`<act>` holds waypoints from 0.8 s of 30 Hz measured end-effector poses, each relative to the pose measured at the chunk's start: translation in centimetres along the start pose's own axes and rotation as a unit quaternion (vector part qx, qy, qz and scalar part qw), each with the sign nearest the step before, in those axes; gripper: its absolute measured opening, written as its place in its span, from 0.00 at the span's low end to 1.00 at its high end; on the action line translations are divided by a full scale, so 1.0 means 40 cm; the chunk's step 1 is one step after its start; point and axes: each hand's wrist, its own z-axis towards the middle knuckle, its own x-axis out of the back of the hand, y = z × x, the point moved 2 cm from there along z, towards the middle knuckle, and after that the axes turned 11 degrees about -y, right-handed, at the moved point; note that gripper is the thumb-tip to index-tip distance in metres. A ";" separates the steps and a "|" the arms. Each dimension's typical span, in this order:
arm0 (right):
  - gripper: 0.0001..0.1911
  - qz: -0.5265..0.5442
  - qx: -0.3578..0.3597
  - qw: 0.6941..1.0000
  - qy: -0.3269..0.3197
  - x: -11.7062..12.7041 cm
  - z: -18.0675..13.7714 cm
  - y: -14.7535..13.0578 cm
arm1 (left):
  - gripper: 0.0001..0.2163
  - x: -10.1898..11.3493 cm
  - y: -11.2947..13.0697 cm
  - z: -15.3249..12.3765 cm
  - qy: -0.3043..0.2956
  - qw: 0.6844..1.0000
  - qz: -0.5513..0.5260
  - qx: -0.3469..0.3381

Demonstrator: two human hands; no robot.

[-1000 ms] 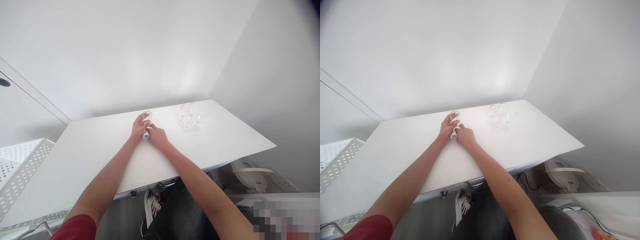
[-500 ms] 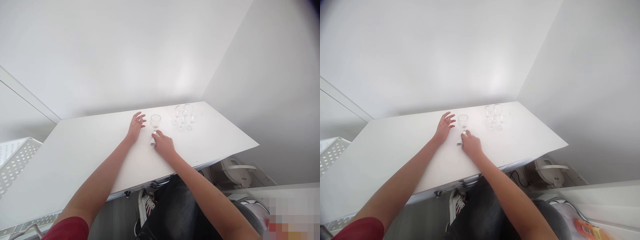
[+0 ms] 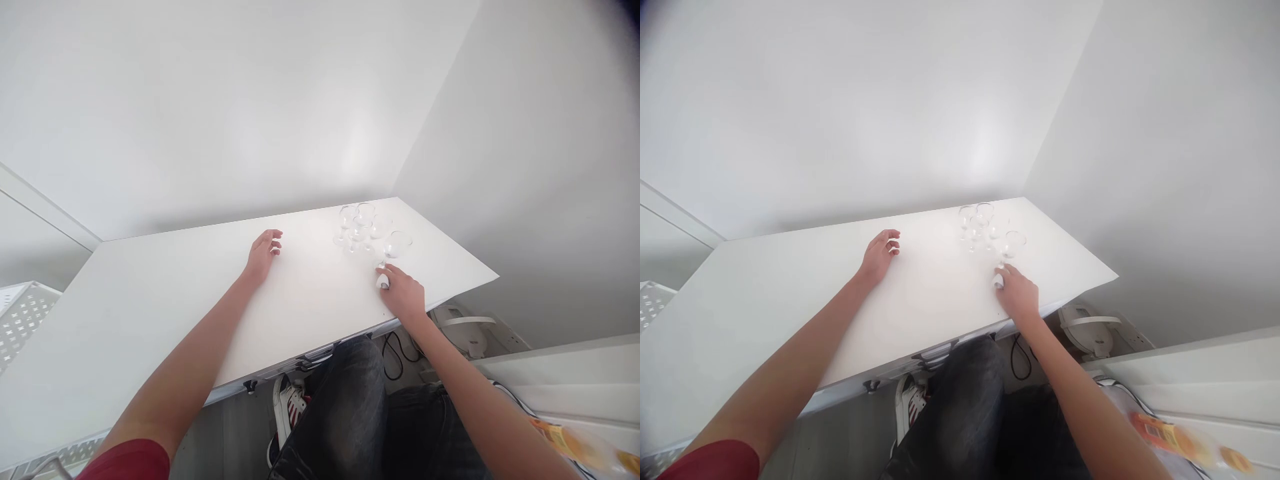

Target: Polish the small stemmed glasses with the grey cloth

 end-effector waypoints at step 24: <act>0.08 -0.043 0.116 0.992 0.006 -0.013 -0.016 -0.108 | 0.29 -0.035 0.017 -0.018 -0.150 0.986 0.027 0.074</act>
